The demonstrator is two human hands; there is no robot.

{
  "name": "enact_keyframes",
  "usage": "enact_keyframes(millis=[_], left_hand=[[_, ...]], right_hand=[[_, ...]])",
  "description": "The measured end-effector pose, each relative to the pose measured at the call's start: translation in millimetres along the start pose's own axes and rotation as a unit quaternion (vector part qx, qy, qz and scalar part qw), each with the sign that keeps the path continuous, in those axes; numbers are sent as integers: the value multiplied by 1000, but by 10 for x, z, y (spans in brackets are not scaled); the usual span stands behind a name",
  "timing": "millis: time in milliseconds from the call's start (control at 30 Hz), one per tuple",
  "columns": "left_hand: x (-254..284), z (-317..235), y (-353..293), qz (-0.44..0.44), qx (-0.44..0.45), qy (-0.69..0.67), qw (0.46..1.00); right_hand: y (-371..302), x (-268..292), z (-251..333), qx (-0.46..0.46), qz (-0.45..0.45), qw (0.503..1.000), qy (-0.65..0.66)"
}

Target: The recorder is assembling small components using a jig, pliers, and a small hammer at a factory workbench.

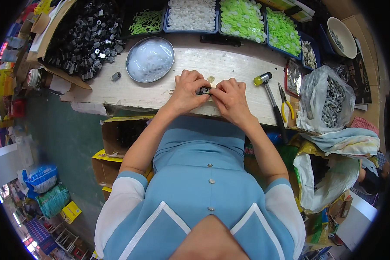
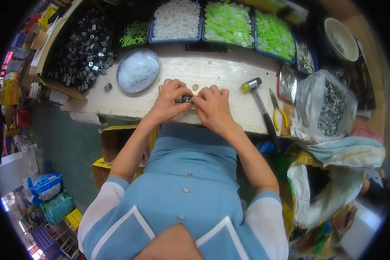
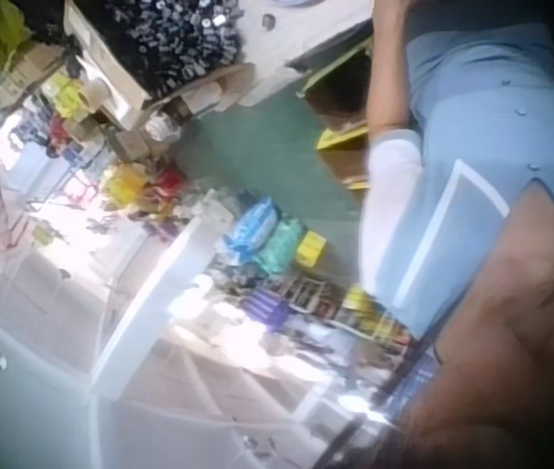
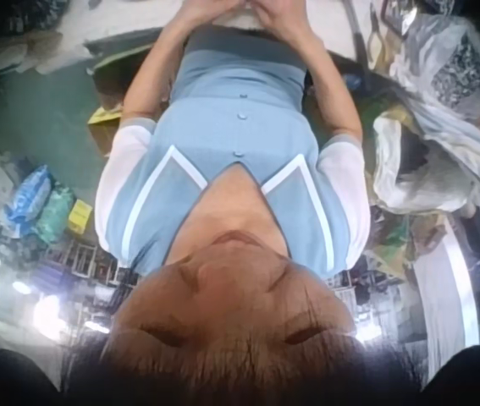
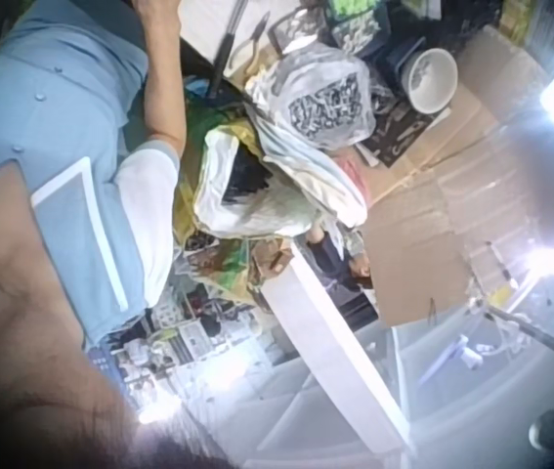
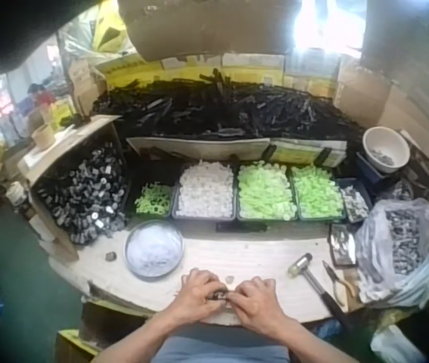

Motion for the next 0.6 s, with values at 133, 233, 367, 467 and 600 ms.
enact_keyframes(millis=[133, 233, 367, 467, 600], left_hand=[[18, -28, 63, 17, -3, 18, 1000], [47, -118, 133, 26, -38, 53, 998], [105, -331, 213, 83, -98, 204, 970], [99, -477, 311, 159, -106, 257, 947], [10, -736, 848, 100, -186, 204, 956]], right_hand=[[15, 50, -73, -11, 0, 1000, 21], [-5, 190, -193, -33, -46, 997, 46], [-138, 572, -473, -83, -90, 992, -5], [-361, 876, -771, -135, -135, 981, -26], [-673, 1227, -1211, -251, -209, 945, 18]])
Point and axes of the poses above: each hand's wrist, its own y-axis towards the middle knuckle, its own x-axis out of the back of the hand, z = x × y, the point moved 4 cm from there along y, towards the middle knuckle
